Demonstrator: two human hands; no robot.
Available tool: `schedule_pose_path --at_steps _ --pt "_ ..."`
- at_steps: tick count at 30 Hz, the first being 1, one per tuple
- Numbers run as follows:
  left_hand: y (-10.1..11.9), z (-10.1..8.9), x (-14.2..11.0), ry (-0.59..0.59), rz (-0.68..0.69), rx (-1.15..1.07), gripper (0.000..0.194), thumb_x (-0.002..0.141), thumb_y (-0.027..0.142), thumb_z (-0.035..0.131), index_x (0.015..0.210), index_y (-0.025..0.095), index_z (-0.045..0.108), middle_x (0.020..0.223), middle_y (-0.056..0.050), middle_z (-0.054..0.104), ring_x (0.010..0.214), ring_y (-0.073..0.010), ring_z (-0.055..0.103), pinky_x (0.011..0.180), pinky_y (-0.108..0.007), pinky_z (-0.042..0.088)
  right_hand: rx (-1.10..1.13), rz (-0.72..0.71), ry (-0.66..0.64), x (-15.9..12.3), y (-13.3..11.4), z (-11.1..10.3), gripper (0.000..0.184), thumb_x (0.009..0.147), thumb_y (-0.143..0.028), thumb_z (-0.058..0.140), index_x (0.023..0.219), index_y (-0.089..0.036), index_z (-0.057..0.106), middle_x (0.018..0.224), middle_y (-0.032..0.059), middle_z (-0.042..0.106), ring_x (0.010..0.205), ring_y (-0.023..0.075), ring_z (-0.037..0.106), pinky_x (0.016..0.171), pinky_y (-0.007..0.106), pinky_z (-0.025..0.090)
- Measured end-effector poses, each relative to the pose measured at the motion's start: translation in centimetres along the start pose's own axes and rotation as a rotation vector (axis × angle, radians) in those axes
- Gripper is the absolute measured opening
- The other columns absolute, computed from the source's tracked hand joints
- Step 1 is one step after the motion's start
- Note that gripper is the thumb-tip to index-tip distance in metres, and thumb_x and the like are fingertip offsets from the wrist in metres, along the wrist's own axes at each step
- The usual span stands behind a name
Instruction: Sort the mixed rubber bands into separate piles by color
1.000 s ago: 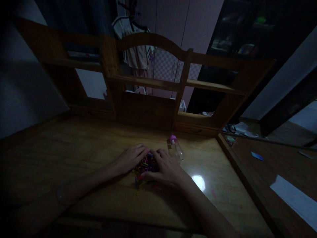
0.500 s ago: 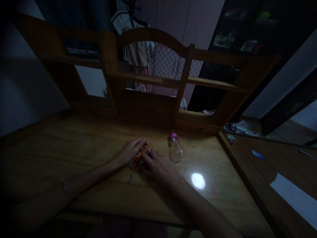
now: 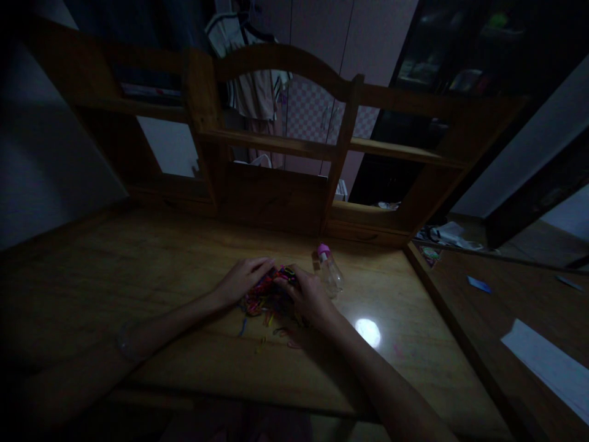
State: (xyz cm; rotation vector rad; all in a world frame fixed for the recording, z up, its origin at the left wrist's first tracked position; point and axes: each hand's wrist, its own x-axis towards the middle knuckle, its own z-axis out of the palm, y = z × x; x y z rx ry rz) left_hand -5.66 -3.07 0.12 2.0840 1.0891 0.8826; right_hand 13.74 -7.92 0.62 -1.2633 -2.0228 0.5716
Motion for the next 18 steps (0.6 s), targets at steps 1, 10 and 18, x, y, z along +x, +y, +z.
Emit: schedule_pose_path --at_steps 1,10,18 --pt "0.1 0.0 0.0 0.002 -0.003 -0.002 0.047 0.096 0.048 0.034 0.079 0.016 0.064 0.074 -0.001 0.065 0.072 -0.0165 0.058 0.066 -0.025 0.040 0.040 -0.007 -0.011 0.0 -0.1 -0.1 0.022 0.095 -0.040 0.050 0.105 -0.022 0.059 0.092 0.0041 0.067 0.082 0.0193 0.063 0.069 0.028 0.045" --pt "0.2 -0.1 0.0 0.013 -0.004 -0.025 0.049 0.095 0.049 0.034 0.080 0.016 0.066 0.075 -0.002 0.067 0.071 -0.0170 0.058 0.067 -0.025 0.042 0.329 -0.117 -0.098 -0.3 -0.8 -0.3 0.034 0.092 -0.018 0.050 0.125 -0.023 0.052 0.121 0.0050 0.060 0.112 0.0197 0.055 0.099 0.035 0.042" --pt "-0.1 -0.1 -0.1 0.024 0.001 -0.044 0.047 0.095 0.048 0.036 0.087 0.015 0.069 0.079 -0.003 0.068 0.074 -0.0177 0.060 0.070 -0.027 0.045 0.377 -0.127 -0.094 0.0 0.1 -0.3 0.052 0.079 -0.009 0.065 0.127 -0.024 0.052 0.124 0.0050 0.058 0.115 0.0198 0.054 0.102 0.037 0.043"
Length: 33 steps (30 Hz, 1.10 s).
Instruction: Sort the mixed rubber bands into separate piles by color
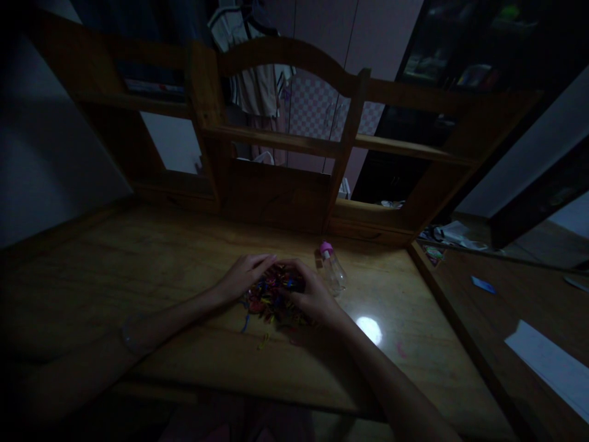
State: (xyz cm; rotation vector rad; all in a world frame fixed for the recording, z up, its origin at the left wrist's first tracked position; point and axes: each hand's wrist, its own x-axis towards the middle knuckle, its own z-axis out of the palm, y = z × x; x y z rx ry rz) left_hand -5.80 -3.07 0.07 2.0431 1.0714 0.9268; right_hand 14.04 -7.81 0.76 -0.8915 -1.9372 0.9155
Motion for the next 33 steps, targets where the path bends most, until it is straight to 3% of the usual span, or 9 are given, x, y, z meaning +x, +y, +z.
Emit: schedule_pose_path --at_steps 4,9,14,19,23,27,30,33 --pt "-0.1 0.0 0.0 -0.003 0.011 -0.004 0.045 0.095 0.048 0.037 0.088 0.016 0.069 0.081 -0.003 0.070 0.077 -0.0179 0.062 0.071 -0.026 0.045 -0.042 0.015 -0.019 -0.1 -0.2 -0.2 0.059 0.077 -0.014 0.071 0.130 -0.026 0.049 0.125 0.0050 0.058 0.116 0.0194 0.054 0.102 0.037 0.044" --pt "0.2 -0.2 0.0 -0.017 0.029 -0.044 0.043 0.095 0.044 0.040 0.086 0.017 0.071 0.085 -0.003 0.072 0.081 -0.0183 0.065 0.076 -0.027 0.047 -0.083 0.055 -0.174 -0.9 -1.6 -1.8 0.074 0.074 -0.022 0.076 0.139 -0.029 0.042 0.136 0.0059 0.051 0.123 0.0217 0.050 0.107 0.041 0.040" --pt "1.0 -0.4 -0.4 -0.117 0.074 -0.052 0.036 0.093 0.043 0.046 0.094 0.019 0.072 0.092 -0.003 0.073 0.083 -0.0180 0.066 0.075 -0.027 0.049 -0.179 0.100 -0.289 -1.8 -2.7 -3.8 0.071 0.076 -0.030 0.075 0.139 -0.029 0.043 0.138 0.0059 0.050 0.125 0.0229 0.049 0.107 0.043 0.039" --pt "1.1 -0.2 -0.6 -0.211 0.149 -0.067 0.029 0.087 0.041 0.059 0.107 0.022 0.070 0.105 -0.003 0.071 0.095 -0.0175 0.065 0.083 -0.028 0.050 -0.342 0.106 -0.302 -2.2 -2.7 -3.8 0.063 0.073 -0.030 0.078 0.130 -0.029 0.053 0.127 0.0047 0.056 0.116 0.0226 0.052 0.101 0.040 0.043" --pt "1.0 -0.1 -0.4 -0.190 0.228 0.017 0.027 0.087 0.041 0.060 0.103 0.022 0.070 0.103 -0.004 0.070 0.097 -0.0176 0.062 0.087 -0.029 0.047 -0.436 0.104 -0.291 -2.1 -2.5 -3.0 0.052 0.072 -0.024 0.078 0.121 -0.026 0.061 0.116 0.0055 0.059 0.105 0.0214 0.056 0.092 0.035 0.046" --pt "0.7 -0.1 -0.1 -0.127 0.182 0.075 0.033 0.093 0.043 0.047 0.095 0.019 0.070 0.094 -0.004 0.069 0.089 -0.0171 0.062 0.081 -0.028 0.046 -0.455 0.113 -0.265 -1.9 -2.0 -2.5 0.037 0.071 -0.014 0.076 0.106 -0.022 0.066 0.101 0.0035 0.063 0.089 0.0186 0.059 0.080 0.031 0.047" --pt "0.4 -0.2 0.1 -0.083 0.149 0.087 0.037 0.095 0.043 0.042 0.092 0.019 0.069 0.094 -0.005 0.068 0.090 -0.0178 0.061 0.081 -0.028 0.046 -0.450 0.127 -0.148 -1.7 -1.4 -2.1 0.032 0.069 -0.008 0.074 0.097 -0.020 0.066 0.091 0.0016 0.065 0.080 0.0176 0.060 0.071 0.029 0.046" --pt "0.2 -0.3 0.1 -0.067 0.125 0.101 0.038 0.096 0.043 0.040 0.092 0.019 0.069 0.094 -0.005 0.068 0.091 -0.0186 0.061 0.081 -0.029 0.046 -0.373 0.139 -0.055 -1.6 -1.1 -1.8 0.023 0.074 -0.016 0.073 0.096 -0.020 0.066 0.087 0.0019 0.067 0.077 0.0181 0.061 0.069 0.030 0.047"
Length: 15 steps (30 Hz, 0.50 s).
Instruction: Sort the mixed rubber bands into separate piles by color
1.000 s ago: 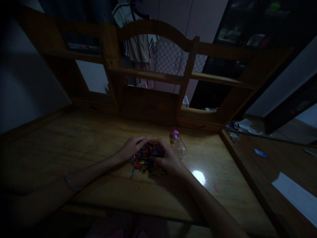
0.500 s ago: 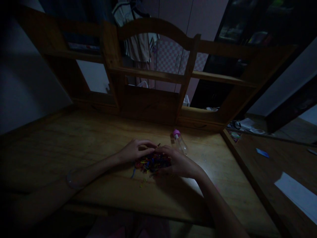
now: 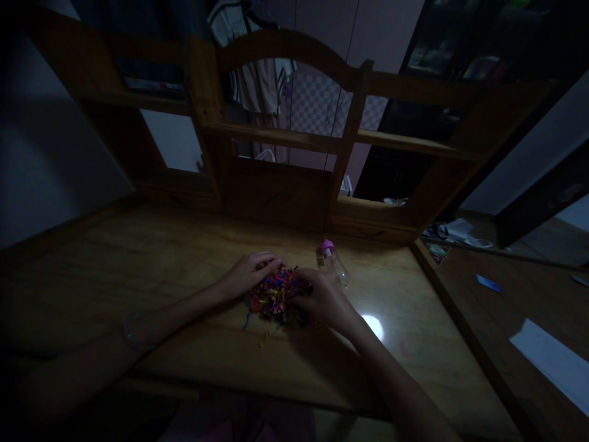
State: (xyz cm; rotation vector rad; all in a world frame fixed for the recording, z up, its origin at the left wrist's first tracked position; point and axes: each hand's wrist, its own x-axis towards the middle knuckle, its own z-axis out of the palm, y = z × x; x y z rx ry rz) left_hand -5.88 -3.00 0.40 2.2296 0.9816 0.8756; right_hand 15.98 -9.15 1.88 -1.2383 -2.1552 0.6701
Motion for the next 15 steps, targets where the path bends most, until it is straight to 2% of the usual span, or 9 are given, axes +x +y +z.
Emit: schedule_pose_path --at_steps 5,8,11,13,15 --pt "-0.1 0.1 0.0 0.015 -0.016 0.012 0.036 0.095 0.042 0.041 0.093 0.020 0.070 0.095 -0.005 0.068 0.090 -0.0187 0.061 0.082 -0.028 0.046 0.186 -0.009 0.063 0.3 -0.5 -0.1 0.018 0.087 -0.025 0.061 0.104 -0.022 0.066 0.099 0.0045 0.069 0.092 0.0200 0.064 0.081 0.034 0.052" --pt "-0.1 0.1 0.0 0.015 -0.006 0.001 0.036 0.095 0.041 0.041 0.092 0.019 0.070 0.093 -0.005 0.068 0.090 -0.0184 0.061 0.081 -0.028 0.045 0.226 -0.040 0.051 0.4 -1.0 -0.3 0.029 0.089 -0.015 0.053 0.114 -0.025 0.064 0.109 0.0040 0.068 0.101 0.0201 0.062 0.089 0.037 0.050" --pt "-0.2 0.2 0.1 0.018 -0.001 -0.005 0.037 0.096 0.041 0.039 0.091 0.019 0.069 0.093 -0.005 0.067 0.089 -0.0183 0.060 0.081 -0.028 0.045 0.212 -0.083 0.021 0.4 -1.5 -0.2 0.049 0.082 -0.001 0.045 0.120 -0.026 0.061 0.114 0.0031 0.066 0.106 0.0205 0.060 0.094 0.041 0.047" --pt "-0.3 0.2 0.1 0.021 0.001 -0.006 0.037 0.096 0.040 0.039 0.091 0.018 0.069 0.093 -0.005 0.067 0.089 -0.0181 0.060 0.082 -0.029 0.045 0.222 -0.116 -0.020 0.3 -1.9 0.0 0.055 0.080 0.002 0.043 0.124 -0.027 0.059 0.119 0.0033 0.064 0.110 0.0206 0.058 0.097 0.042 0.045" --pt "-0.3 0.1 0.1 0.022 0.001 -0.002 0.037 0.096 0.040 0.039 0.091 0.018 0.069 0.091 -0.005 0.067 0.088 -0.0178 0.060 0.081 -0.028 0.045 0.226 -0.151 -0.067 0.1 -2.2 0.4 0.053 0.082 -0.002 0.048 0.129 -0.027 0.055 0.125 0.0039 0.060 0.115 0.0208 0.055 0.101 0.041 0.043"
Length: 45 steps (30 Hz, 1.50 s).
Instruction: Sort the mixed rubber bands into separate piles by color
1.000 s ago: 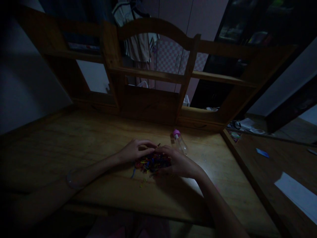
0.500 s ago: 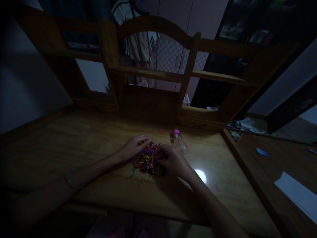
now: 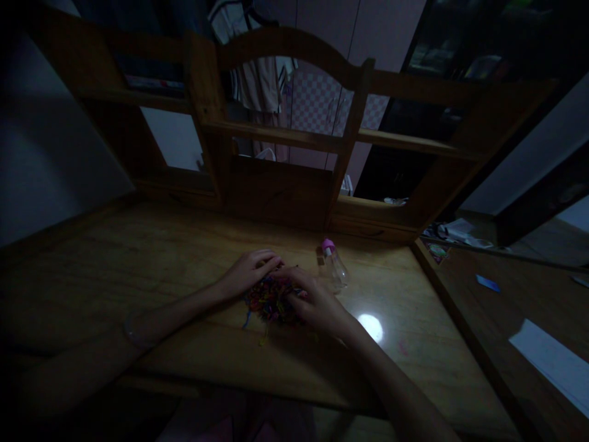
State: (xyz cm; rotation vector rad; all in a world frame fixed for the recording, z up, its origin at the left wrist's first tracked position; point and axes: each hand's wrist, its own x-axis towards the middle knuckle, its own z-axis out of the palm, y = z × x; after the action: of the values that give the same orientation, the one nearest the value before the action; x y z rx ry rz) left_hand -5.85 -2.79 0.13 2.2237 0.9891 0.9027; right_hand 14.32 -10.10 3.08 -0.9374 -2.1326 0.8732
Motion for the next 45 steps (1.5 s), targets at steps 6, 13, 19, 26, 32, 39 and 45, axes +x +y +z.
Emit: schedule_pose_path --at_steps 6,13,19,26,32,39,45 --pt "0.1 0.0 0.0 0.001 -0.026 0.002 0.038 0.096 0.042 0.040 0.090 0.018 0.069 0.089 -0.005 0.067 0.086 -0.0178 0.060 0.080 -0.028 0.045 -0.210 -0.011 -0.056 -0.2 0.1 1.0 0.064 0.076 -0.033 0.075 0.134 -0.030 0.050 0.134 0.0072 0.051 0.125 0.0265 0.044 0.106 0.044 0.036" --pt "0.0 0.1 0.0 0.003 -0.021 0.000 0.036 0.095 0.040 0.040 0.090 0.019 0.069 0.091 -0.005 0.067 0.087 -0.0182 0.060 0.081 -0.029 0.045 -0.311 -0.003 -0.053 -0.2 1.3 1.2 0.053 0.072 -0.034 0.078 0.121 -0.026 0.059 0.122 0.0086 0.052 0.112 0.0261 0.050 0.095 0.042 0.044" --pt "0.0 0.1 0.0 0.003 -0.014 0.013 0.036 0.095 0.040 0.041 0.090 0.019 0.069 0.090 -0.005 0.068 0.087 -0.0184 0.061 0.081 -0.028 0.045 -0.266 0.035 -0.007 0.1 1.3 1.0 0.030 0.075 -0.010 0.068 0.102 -0.022 0.062 0.106 0.0055 0.058 0.097 0.0215 0.056 0.084 0.034 0.046" --pt "-0.1 0.2 0.0 -0.005 -0.025 0.002 0.036 0.095 0.039 0.040 0.091 0.019 0.070 0.093 -0.005 0.069 0.089 -0.0192 0.061 0.080 -0.029 0.046 -0.178 0.034 0.133 0.3 1.6 0.6 0.025 0.088 -0.012 0.054 0.109 -0.023 0.060 0.100 0.0037 0.065 0.090 0.0186 0.060 0.078 0.031 0.046" --pt "-0.1 0.1 0.1 -0.006 -0.013 0.021 0.036 0.095 0.039 0.040 0.090 0.019 0.070 0.091 -0.005 0.069 0.087 -0.0187 0.061 0.079 -0.028 0.046 -0.158 0.039 0.152 0.1 0.9 -0.1 0.029 0.090 -0.013 0.048 0.115 -0.024 0.058 0.102 0.0045 0.066 0.093 0.0209 0.061 0.081 0.035 0.047" --pt "-0.2 0.1 0.1 -0.009 0.000 0.038 0.036 0.096 0.039 0.040 0.089 0.019 0.069 0.089 -0.004 0.068 0.086 -0.0181 0.061 0.079 -0.027 0.045 -0.161 -0.001 -0.051 -0.3 -0.1 -0.9 0.050 0.081 -0.003 0.050 0.125 -0.026 0.052 0.115 0.0040 0.062 0.107 0.0216 0.057 0.092 0.038 0.046" --pt "-0.3 0.1 0.0 -0.014 0.005 0.053 0.036 0.096 0.039 0.039 0.092 0.019 0.068 0.090 -0.005 0.067 0.087 -0.0183 0.060 0.080 -0.029 0.045 -0.192 0.049 -0.196 -1.3 0.1 -3.6 0.052 0.079 -0.020 0.070 0.127 -0.031 0.053 0.127 0.0027 0.057 0.116 0.0236 0.052 0.100 0.042 0.043"
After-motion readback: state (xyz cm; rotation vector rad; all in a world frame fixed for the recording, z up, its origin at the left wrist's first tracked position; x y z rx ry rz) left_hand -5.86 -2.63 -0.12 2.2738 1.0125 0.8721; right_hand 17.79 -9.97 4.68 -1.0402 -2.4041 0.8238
